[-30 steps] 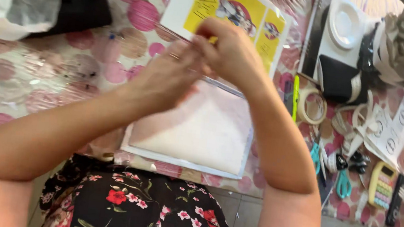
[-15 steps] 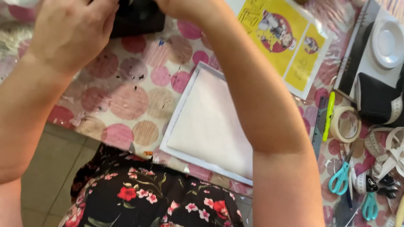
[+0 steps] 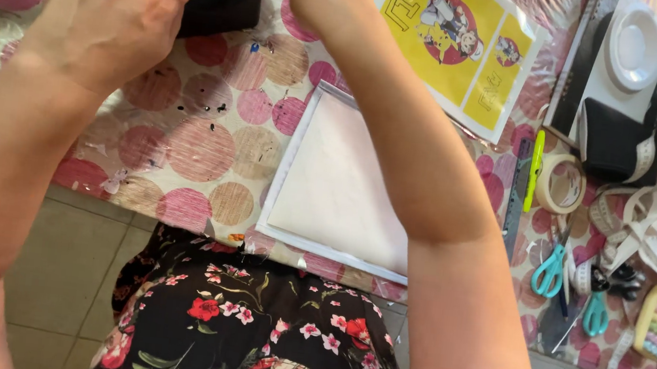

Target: Cutting out a printed design with scissors and aligning fabric on a substrate for heat transfer

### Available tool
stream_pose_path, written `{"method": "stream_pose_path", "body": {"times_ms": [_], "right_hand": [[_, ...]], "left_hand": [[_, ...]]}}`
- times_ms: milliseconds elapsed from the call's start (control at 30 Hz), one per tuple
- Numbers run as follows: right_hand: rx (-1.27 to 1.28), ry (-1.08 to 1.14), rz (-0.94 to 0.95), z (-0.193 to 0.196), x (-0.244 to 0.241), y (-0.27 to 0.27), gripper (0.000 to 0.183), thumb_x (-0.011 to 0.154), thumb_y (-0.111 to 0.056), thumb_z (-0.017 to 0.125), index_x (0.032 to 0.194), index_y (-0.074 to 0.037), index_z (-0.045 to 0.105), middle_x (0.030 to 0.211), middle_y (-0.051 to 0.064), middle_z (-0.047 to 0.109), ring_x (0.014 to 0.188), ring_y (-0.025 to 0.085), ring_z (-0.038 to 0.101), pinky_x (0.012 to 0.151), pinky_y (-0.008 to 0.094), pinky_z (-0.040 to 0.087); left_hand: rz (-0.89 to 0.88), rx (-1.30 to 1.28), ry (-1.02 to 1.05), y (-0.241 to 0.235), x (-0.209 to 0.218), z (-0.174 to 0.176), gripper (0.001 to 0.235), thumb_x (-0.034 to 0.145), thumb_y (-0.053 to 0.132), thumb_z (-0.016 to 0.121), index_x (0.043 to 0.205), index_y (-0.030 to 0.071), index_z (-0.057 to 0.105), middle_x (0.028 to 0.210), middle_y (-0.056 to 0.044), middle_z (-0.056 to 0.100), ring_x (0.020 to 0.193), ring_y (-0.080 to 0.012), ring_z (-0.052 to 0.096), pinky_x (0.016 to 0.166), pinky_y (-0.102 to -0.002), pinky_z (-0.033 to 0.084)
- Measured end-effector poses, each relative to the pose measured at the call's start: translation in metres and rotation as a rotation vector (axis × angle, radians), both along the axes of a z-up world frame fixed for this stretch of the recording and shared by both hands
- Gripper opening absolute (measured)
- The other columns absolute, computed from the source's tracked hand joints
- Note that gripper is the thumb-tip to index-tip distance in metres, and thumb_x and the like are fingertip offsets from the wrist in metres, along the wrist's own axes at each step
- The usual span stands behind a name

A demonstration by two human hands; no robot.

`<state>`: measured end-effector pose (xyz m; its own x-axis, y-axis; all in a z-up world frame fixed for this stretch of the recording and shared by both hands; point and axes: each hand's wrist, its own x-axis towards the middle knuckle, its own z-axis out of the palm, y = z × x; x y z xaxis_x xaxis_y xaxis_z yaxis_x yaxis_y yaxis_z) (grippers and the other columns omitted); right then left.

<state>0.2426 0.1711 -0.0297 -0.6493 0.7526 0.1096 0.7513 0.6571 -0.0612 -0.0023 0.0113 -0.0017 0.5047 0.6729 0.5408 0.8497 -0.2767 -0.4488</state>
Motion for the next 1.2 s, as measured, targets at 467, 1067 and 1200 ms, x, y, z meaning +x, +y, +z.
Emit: {"method": "stream_pose_path", "body": {"times_ms": [467,1067,1200], "right_hand": [[-0.463,0.355,-0.161,0.068,0.145,-0.188,0.003,0.098,-0.011,0.065,0.097,-0.013,0.066,0.079,-0.001,0.065,0.071,0.016,0.056,0.069,0.033,0.045],[-0.859,0.504,-0.429,0.028,0.179,-0.304,0.014,0.099,-0.022,0.067,0.11,-0.013,0.068,0.087,0.003,0.077,0.078,0.014,0.07,0.077,0.034,0.057],[-0.747,0.489,-0.34,0.027,0.178,-0.308,0.015,0.095,-0.021,0.071,0.108,-0.014,0.068,0.086,0.004,0.076,0.074,0.017,0.071,0.064,0.03,0.057]], "left_hand": [[-0.796,-0.915,-0.365,-0.063,0.133,-0.049,0.051,0.104,0.038,0.042,0.153,0.026,0.048,0.164,-0.013,0.035,0.151,-0.0401,0.028,0.124,-0.055,0.017],[-0.919,-0.769,-0.471,-0.097,0.137,-0.062,0.024,0.101,0.037,0.057,0.117,0.025,0.071,0.125,-0.012,0.067,0.13,-0.0333,0.06,0.113,-0.046,0.043],[-0.907,-0.864,-0.451,-0.103,0.13,-0.059,0.036,0.097,0.05,0.059,0.121,0.026,0.07,0.137,-0.018,0.063,0.137,-0.0365,0.055,0.118,-0.05,0.035]]}}
